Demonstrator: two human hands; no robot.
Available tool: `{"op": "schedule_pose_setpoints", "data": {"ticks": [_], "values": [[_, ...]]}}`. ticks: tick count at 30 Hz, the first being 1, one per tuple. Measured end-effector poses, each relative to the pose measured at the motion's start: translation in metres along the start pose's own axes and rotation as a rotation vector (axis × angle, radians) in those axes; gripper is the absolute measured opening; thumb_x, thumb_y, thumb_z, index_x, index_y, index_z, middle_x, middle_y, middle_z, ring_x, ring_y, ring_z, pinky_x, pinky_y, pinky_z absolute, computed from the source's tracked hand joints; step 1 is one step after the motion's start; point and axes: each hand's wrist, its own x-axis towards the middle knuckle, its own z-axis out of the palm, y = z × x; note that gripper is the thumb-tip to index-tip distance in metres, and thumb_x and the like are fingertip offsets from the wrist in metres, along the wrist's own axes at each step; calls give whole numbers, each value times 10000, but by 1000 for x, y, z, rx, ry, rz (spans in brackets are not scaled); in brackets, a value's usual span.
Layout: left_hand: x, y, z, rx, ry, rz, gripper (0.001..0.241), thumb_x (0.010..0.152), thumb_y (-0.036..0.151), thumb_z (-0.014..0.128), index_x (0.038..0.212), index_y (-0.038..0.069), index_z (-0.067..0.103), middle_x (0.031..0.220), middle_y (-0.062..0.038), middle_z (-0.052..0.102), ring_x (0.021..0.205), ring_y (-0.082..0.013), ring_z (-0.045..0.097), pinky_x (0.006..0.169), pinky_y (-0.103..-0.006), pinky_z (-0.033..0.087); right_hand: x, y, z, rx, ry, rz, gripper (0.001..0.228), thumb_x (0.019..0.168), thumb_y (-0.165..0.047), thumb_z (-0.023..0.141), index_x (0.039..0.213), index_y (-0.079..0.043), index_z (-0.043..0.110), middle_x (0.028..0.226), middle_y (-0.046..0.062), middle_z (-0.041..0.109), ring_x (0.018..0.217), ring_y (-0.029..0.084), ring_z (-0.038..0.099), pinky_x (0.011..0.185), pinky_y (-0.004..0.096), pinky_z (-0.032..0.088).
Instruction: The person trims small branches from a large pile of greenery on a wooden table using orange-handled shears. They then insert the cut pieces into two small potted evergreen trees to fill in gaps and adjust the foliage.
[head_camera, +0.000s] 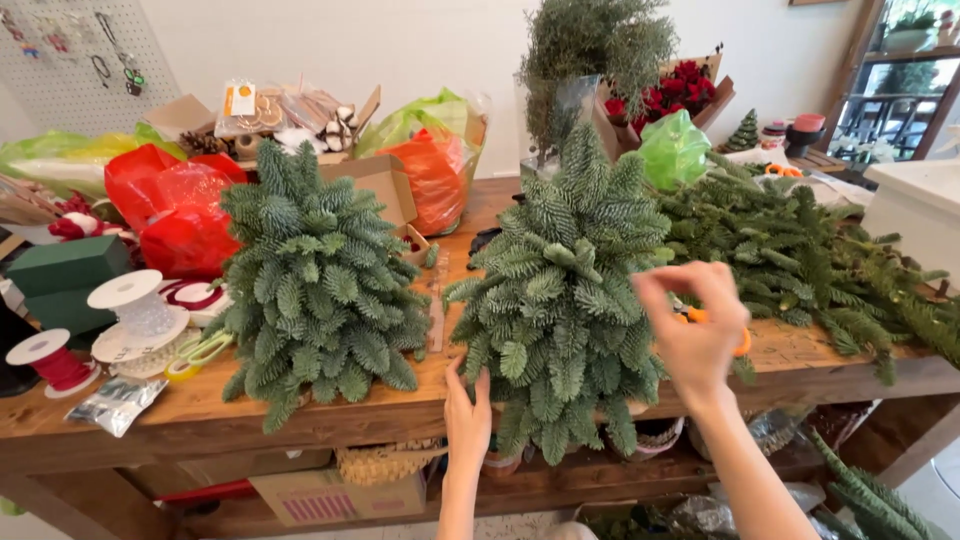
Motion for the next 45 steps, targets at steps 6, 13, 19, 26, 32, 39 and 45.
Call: {"op": "schedule_pose_setpoints", "data": {"ticks": [6,13,19,26,32,39,45], "values": [[-4,10,-2,5,-2,5,642,929,571,405,1458,209,364,1593,-106,367,1412,-342,417,1139,-527,317,4,26,38,-173,-169,-107,229,894,-186,791,1099,-87,764,793,4,610,811,174,431,783,311,355],[-3,5,-1,5,1,26,629,936,552,405,1459,203,376,1591,-81,380,1408,-334,427,1126,-501,339,12,16,22,-207,-229,-228,159,922,-121,754,1079,-111,774,872,37,627,817,225,449,845,380,406],[-2,5,0,31,7,0,679,915,600,390,1464,200,373,1579,-80,398,1408,-319,426,1130,-501,330,18,10,16,-65,-94,-231,123,989,-70,687,1092,-45,749,795,43,650,731,175,464,778,318,352],[-3,5,0,48,13,-5,662,921,593,389,1455,201,380,1575,-85,404,1411,-320,419,1136,-509,313,31,15,22,-312,-152,-387,186,900,-259,783,1082,-227,762,1174,56,663,1098,264,514,930,419,337],[-5,13,-2,49,-4,-55,662,913,601,385,1461,228,374,1569,-71,417,1430,-296,400,1136,-500,316,24,20,-9,-99,-50,-216,105,962,-122,712,1042,-69,752,1063,84,707,1055,248,589,954,395,400],[3,7,-2,46,-33,-88,708,892,636,375,1482,249,325,1616,-64,335,1438,-306,391,1168,-562,284,-59,117,-16,192,-109,865,379,1104,-239,365,1264,5,607,1143,202,662,1042,250,625,939,360,526],[-41,10,3,-290,309,-199,374,951,222,574,1304,108,527,1305,-133,697,1209,-233,680,1053,-353,490,-121,151,-8,345,-218,1142,569,1079,-396,289,1429,-3,504,1318,271,614,1189,347,597,1046,440,491]]}}
